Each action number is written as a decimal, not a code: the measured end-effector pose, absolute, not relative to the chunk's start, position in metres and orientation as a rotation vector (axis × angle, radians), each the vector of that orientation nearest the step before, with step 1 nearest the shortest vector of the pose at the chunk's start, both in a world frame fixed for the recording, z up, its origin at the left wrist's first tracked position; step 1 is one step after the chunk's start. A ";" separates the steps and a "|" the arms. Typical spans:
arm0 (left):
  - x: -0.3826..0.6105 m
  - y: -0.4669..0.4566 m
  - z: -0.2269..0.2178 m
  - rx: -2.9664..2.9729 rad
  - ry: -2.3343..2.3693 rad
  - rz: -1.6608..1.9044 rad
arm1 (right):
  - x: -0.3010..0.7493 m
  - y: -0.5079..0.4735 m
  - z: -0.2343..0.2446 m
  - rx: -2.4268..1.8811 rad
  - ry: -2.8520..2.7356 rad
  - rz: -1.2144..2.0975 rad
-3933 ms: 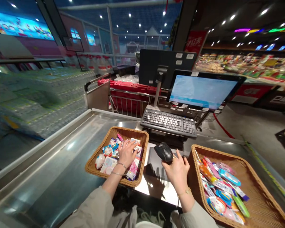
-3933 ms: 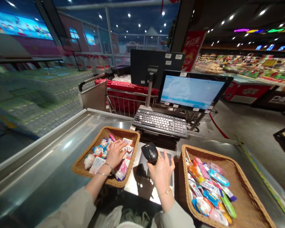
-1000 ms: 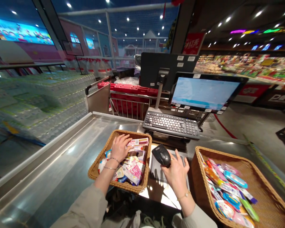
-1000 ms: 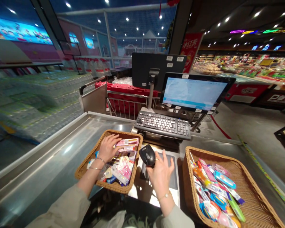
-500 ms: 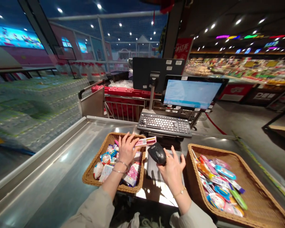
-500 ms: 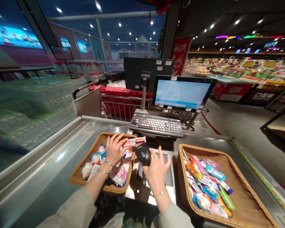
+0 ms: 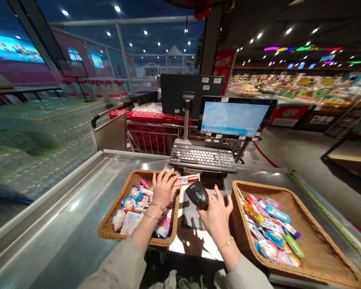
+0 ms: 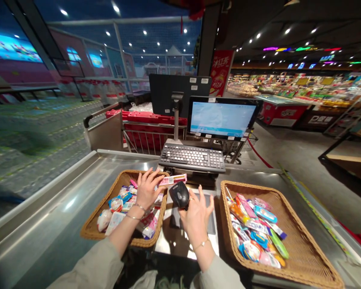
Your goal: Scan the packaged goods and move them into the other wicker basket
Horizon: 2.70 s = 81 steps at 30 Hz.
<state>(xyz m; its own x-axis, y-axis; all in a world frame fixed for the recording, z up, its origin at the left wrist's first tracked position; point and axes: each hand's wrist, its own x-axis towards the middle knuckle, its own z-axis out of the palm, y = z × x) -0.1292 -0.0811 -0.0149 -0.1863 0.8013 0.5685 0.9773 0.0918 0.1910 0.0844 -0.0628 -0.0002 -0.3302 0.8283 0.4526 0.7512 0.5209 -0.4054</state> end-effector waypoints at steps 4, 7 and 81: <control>-0.129 -0.078 -0.015 -1.768 -2.048 -0.770 | 0.085 -0.061 -0.001 -1.287 -2.131 0.166; -0.129 -0.076 -0.015 -1.782 -2.057 -0.777 | 0.085 -0.061 -0.002 -1.285 -2.134 0.155; 0.142 0.033 -0.053 -2.461 -1.601 -0.872 | 0.317 -0.025 0.020 -2.320 -1.364 0.245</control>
<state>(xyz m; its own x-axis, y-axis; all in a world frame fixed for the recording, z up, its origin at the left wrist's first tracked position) 0.1422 0.0335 -0.0534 0.2926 0.8165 0.4977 0.8612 -0.4512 0.2341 0.3174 -0.0245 0.0197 0.4988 0.8642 0.0664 0.7870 -0.4195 -0.4523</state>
